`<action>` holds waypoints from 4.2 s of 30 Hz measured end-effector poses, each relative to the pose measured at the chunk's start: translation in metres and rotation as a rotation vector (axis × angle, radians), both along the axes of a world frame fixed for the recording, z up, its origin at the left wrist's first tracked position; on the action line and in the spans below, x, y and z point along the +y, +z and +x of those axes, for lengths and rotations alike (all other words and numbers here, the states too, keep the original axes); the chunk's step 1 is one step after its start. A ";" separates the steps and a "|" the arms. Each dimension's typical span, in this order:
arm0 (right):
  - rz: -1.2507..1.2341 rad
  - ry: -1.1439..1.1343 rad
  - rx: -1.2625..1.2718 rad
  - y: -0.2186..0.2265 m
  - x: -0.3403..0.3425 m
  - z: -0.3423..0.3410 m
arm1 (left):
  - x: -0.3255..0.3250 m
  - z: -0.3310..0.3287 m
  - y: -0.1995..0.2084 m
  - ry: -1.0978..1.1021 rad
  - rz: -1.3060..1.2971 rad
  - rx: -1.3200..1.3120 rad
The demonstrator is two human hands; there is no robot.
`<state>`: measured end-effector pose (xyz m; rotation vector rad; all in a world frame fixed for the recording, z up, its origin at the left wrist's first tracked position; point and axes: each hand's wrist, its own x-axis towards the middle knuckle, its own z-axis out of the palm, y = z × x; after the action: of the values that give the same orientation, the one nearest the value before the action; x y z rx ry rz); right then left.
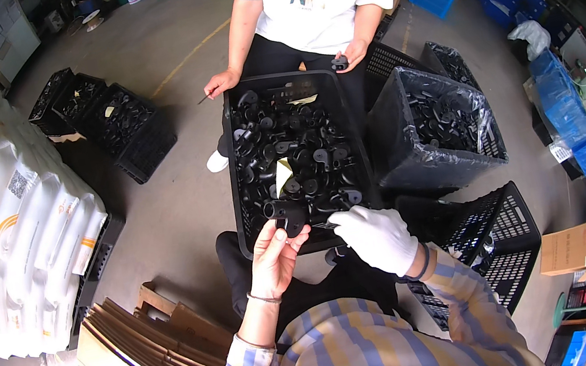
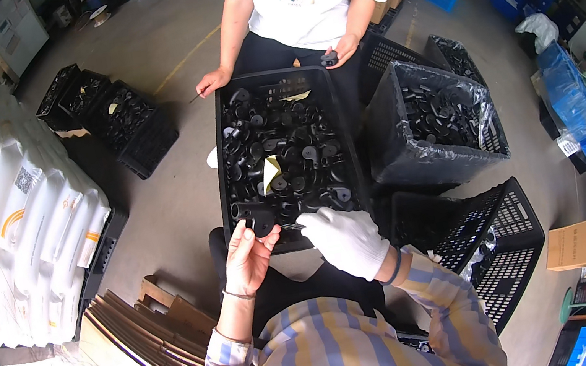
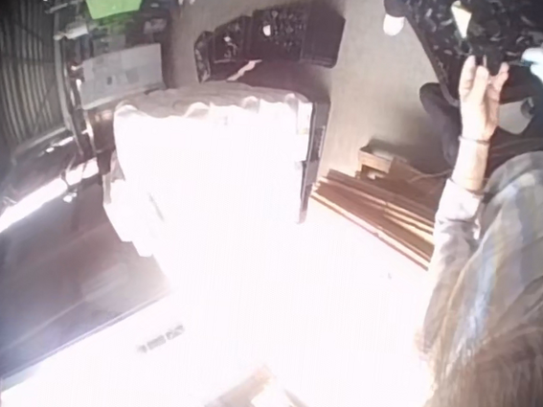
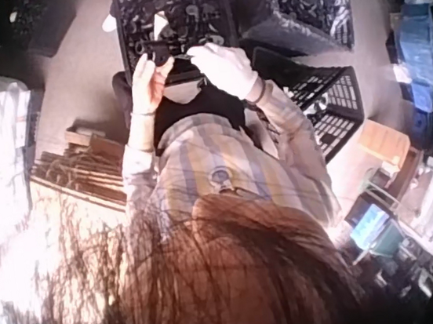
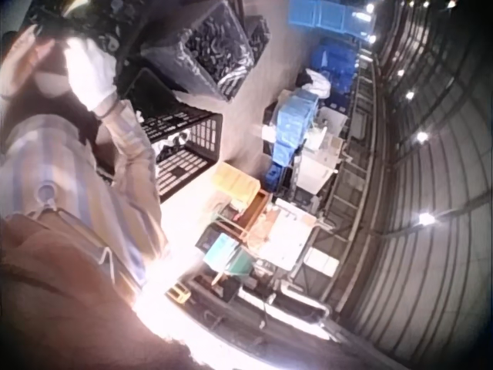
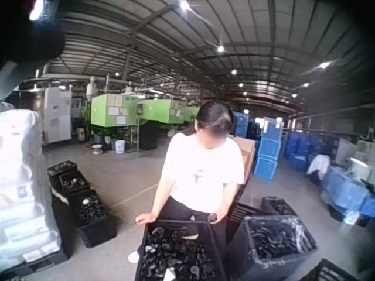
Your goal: The person inspects small black circular plastic components by hand, taking them from a plastic bin and checking them for defects.
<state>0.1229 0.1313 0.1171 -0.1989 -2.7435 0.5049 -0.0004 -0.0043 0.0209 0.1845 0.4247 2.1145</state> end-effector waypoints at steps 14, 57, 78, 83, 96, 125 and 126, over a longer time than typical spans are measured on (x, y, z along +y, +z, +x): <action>0.260 0.004 -0.122 0.006 -0.006 -0.019 | 0.000 0.006 0.009 0.144 -0.099 0.175; -1.349 0.149 -0.716 -0.014 0.021 -0.025 | -0.004 0.007 0.008 0.085 -0.146 0.264; -1.057 -0.052 -0.266 -0.017 0.015 -0.045 | -0.004 0.012 0.013 0.119 -0.338 0.298; -0.907 -0.086 -0.235 -0.025 0.018 -0.044 | -0.005 0.014 0.002 0.093 -0.343 0.365; -1.087 -0.131 -0.193 -0.048 0.020 -0.040 | 0.007 0.022 -0.011 0.142 -0.429 0.423; -1.770 -0.410 -0.159 -0.132 0.065 0.055 | 0.059 0.031 -0.025 0.152 -0.378 1.991; -1.760 -0.457 -0.120 -0.134 0.079 0.061 | 0.066 0.029 -0.032 0.181 -0.419 1.974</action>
<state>0.1842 0.2102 -0.0164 -1.1504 -1.3864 2.4837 0.0283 0.0614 -0.0116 1.9985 1.9358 1.2141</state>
